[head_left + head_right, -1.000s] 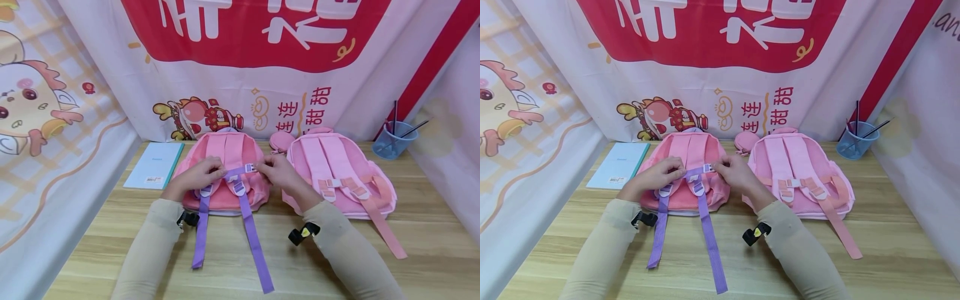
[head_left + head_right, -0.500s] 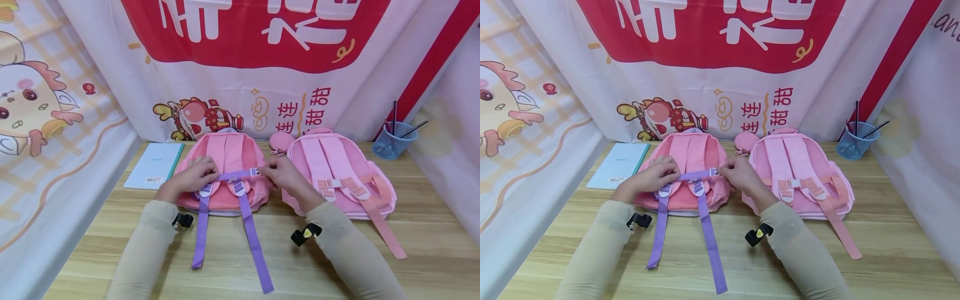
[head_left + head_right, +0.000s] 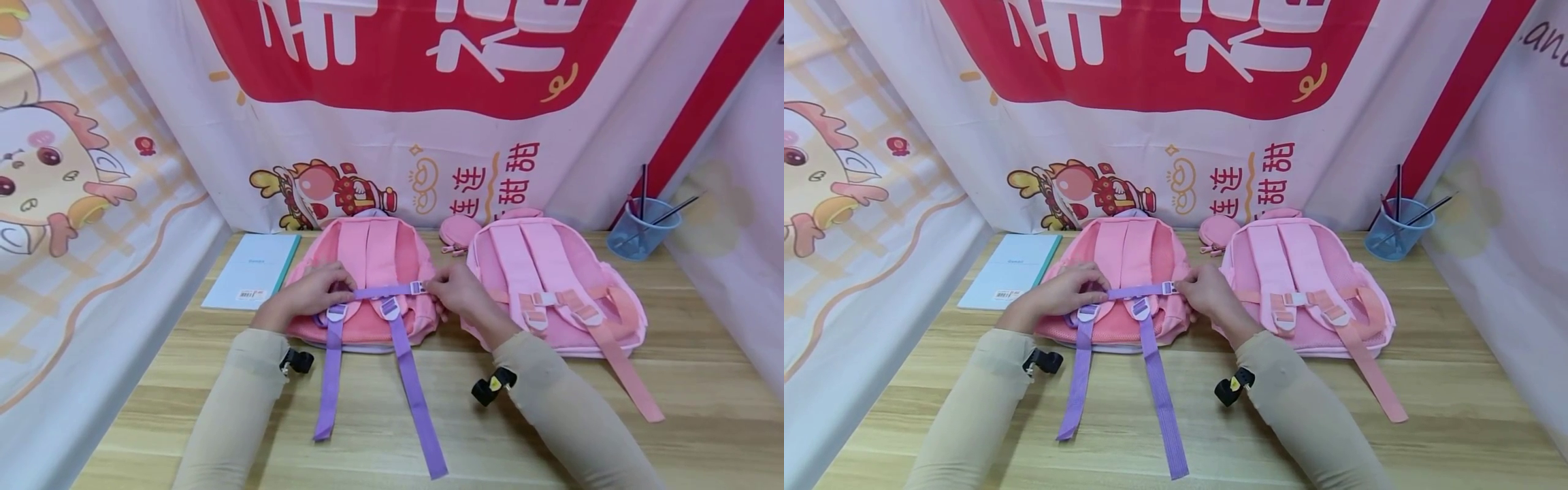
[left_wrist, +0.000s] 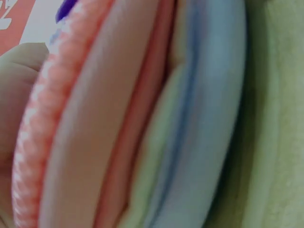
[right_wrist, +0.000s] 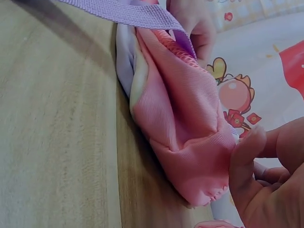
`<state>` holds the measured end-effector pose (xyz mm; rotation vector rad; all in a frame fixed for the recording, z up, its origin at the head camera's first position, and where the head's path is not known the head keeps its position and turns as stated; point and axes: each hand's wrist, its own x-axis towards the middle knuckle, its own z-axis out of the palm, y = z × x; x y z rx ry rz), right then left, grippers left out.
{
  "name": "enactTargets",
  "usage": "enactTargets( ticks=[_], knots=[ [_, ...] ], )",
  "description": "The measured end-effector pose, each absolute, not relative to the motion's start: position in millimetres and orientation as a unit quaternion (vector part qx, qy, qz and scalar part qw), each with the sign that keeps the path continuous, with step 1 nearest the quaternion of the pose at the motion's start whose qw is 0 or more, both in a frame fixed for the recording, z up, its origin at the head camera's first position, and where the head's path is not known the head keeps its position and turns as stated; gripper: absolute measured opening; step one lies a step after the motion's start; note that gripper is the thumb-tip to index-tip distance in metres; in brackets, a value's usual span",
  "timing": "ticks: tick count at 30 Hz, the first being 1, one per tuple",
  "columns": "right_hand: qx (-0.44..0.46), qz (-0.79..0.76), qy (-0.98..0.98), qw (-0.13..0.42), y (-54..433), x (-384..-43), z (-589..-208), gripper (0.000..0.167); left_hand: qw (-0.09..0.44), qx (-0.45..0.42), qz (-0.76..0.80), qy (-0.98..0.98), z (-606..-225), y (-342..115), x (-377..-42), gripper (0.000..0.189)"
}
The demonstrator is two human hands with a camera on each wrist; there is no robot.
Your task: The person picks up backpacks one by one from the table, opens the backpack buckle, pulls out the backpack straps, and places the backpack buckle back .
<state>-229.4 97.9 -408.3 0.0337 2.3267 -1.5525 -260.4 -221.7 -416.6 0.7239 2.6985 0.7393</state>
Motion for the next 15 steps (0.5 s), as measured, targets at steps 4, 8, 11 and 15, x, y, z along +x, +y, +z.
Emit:
enactTargets(
  ticks=[4,8,11,15],
  knots=[
    [0.018,-0.541,0.824,0.167,94.7,-226.5,-409.7,0.023,0.128,0.249,0.268,0.922,-419.1,-221.9,-262.4,0.010],
    [0.013,-0.519,0.841,0.152,93.0,-224.8,-412.9,0.024,0.122,0.245,0.279,0.921,-422.2,-223.6,-263.4,0.010],
    [0.011,-0.499,0.855,0.141,92.1,-223.6,-415.4,0.025,0.116,0.243,0.286,0.920,-424.9,-225.2,-263.1,0.010],
    [0.011,-0.472,0.871,0.136,91.4,-222.8,-418.2,0.026,0.105,0.240,0.298,0.918,-427.1,-226.7,-261.6,0.009]
  ],
)
